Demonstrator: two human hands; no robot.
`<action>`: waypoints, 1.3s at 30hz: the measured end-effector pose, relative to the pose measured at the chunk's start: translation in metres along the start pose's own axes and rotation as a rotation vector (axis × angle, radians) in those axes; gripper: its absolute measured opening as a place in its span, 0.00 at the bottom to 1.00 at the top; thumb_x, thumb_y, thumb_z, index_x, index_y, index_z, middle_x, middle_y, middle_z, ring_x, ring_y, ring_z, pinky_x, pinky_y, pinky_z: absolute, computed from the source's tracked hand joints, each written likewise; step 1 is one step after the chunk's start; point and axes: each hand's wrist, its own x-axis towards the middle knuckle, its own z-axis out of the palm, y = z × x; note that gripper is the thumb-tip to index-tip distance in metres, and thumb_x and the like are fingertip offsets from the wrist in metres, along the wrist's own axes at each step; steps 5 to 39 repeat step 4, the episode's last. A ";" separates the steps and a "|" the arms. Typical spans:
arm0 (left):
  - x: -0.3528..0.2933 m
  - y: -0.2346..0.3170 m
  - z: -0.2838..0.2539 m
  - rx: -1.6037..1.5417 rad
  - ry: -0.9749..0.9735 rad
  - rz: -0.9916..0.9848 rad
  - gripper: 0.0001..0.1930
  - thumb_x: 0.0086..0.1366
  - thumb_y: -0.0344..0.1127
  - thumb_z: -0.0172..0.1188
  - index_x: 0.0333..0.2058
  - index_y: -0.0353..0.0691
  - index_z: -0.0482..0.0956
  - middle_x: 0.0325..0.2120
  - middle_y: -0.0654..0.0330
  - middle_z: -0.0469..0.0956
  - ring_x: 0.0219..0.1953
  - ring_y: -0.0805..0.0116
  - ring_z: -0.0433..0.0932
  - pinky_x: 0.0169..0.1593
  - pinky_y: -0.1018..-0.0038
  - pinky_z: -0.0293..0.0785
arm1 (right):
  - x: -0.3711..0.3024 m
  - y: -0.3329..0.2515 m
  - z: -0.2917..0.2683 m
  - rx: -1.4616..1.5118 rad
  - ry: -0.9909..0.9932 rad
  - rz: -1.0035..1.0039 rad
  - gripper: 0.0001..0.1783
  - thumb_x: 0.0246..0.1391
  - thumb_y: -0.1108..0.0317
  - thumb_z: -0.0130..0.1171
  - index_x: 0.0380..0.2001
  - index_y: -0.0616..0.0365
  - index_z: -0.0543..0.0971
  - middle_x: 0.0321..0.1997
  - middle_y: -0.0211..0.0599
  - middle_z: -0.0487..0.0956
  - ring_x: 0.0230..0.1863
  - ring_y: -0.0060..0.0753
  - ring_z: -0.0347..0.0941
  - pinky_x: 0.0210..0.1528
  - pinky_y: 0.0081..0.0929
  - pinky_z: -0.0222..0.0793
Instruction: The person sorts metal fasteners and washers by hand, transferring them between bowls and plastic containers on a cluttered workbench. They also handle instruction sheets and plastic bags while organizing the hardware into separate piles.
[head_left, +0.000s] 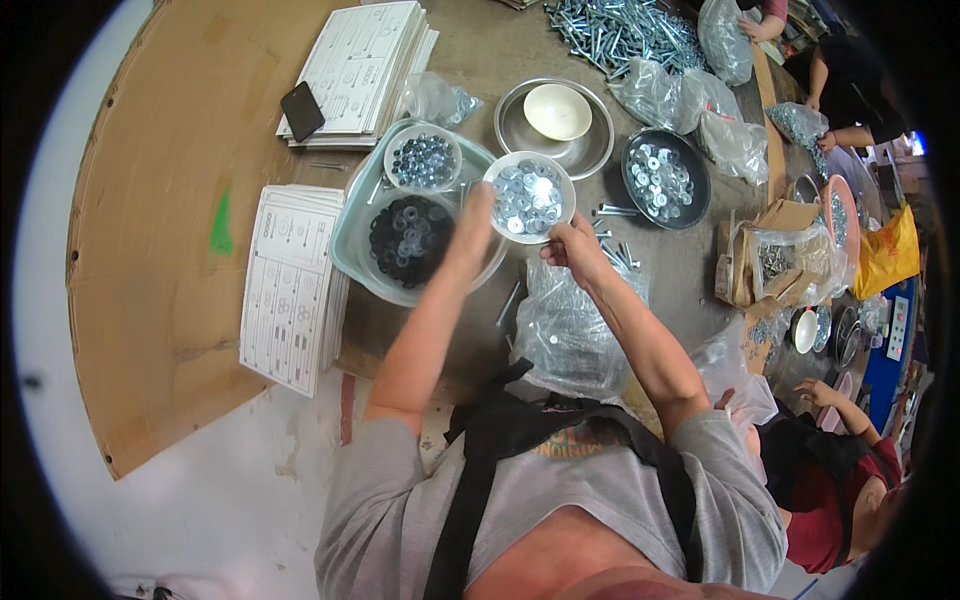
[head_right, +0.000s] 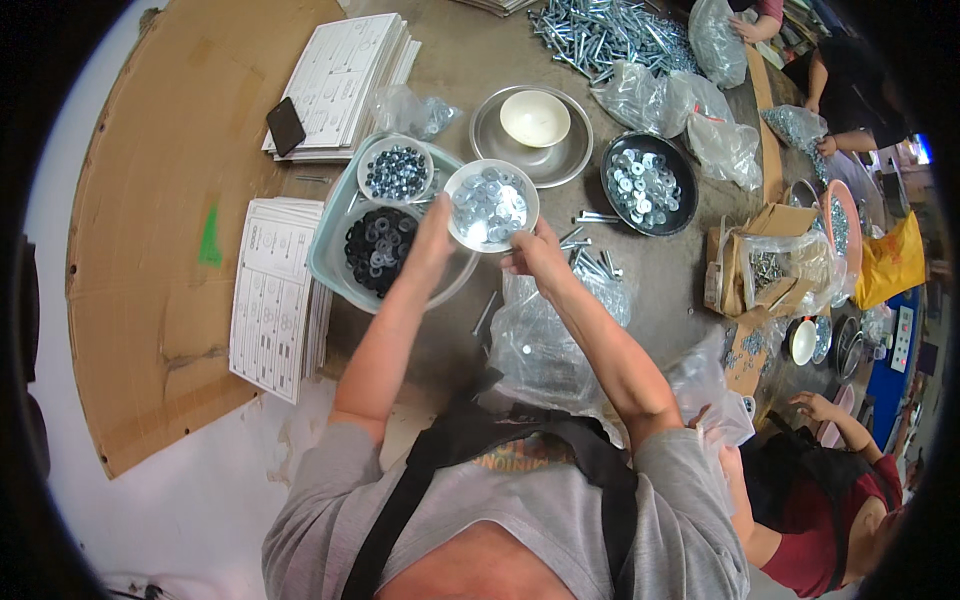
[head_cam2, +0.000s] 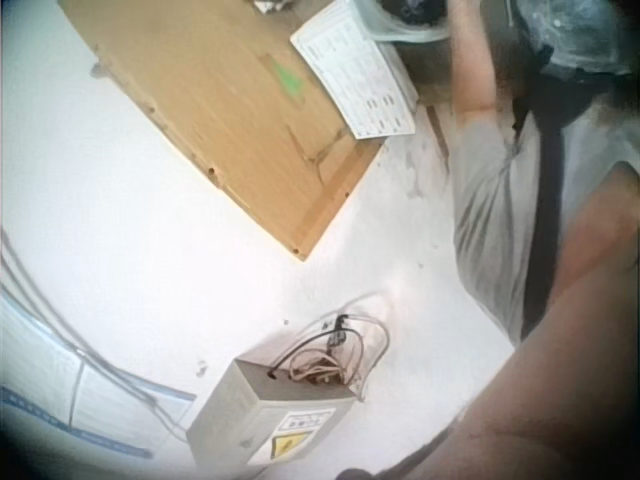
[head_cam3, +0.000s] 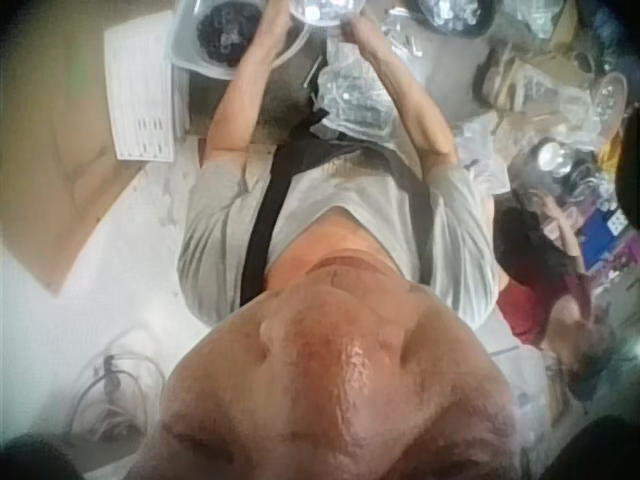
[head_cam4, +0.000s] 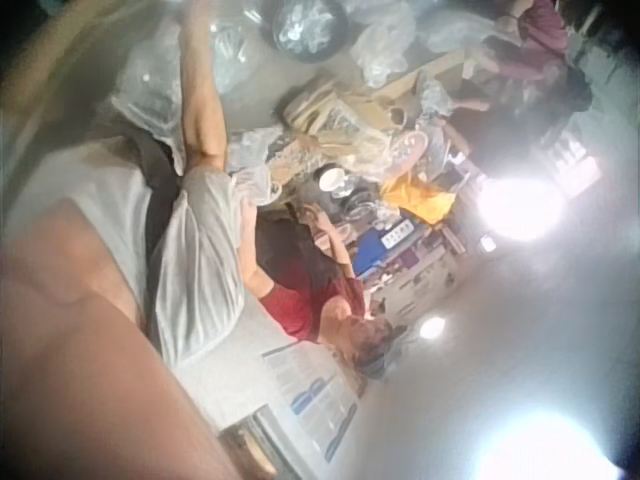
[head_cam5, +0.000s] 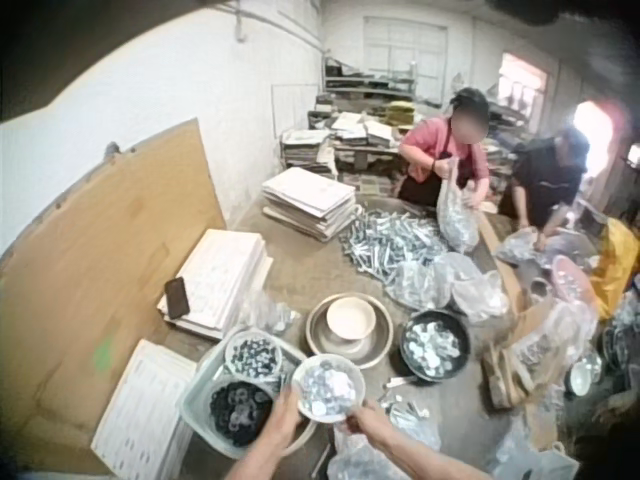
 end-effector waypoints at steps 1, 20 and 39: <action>0.017 0.009 -0.009 0.076 0.039 -0.027 0.22 0.67 0.46 0.41 0.46 0.31 0.69 0.43 0.54 0.71 0.45 0.69 0.69 0.48 0.72 0.66 | 0.011 -0.002 0.000 -0.019 -0.012 -0.029 0.24 0.44 0.73 0.47 0.49 0.56 0.62 0.32 0.35 0.75 0.20 0.22 0.72 0.18 0.18 0.67; 0.067 0.048 -0.040 0.478 0.007 -0.008 0.26 0.66 0.52 0.40 0.53 0.40 0.68 0.51 0.48 0.68 0.51 0.58 0.67 0.56 0.74 0.56 | 0.046 -0.009 -0.006 -0.072 -0.019 0.020 0.29 0.43 0.72 0.48 0.53 0.52 0.61 0.32 0.35 0.76 0.19 0.24 0.72 0.22 0.21 0.73; 0.067 0.048 -0.040 0.478 0.007 -0.008 0.26 0.66 0.52 0.40 0.53 0.40 0.68 0.51 0.48 0.68 0.51 0.58 0.67 0.56 0.74 0.56 | 0.046 -0.009 -0.006 -0.072 -0.019 0.020 0.29 0.43 0.72 0.48 0.53 0.52 0.61 0.32 0.35 0.76 0.19 0.24 0.72 0.22 0.21 0.73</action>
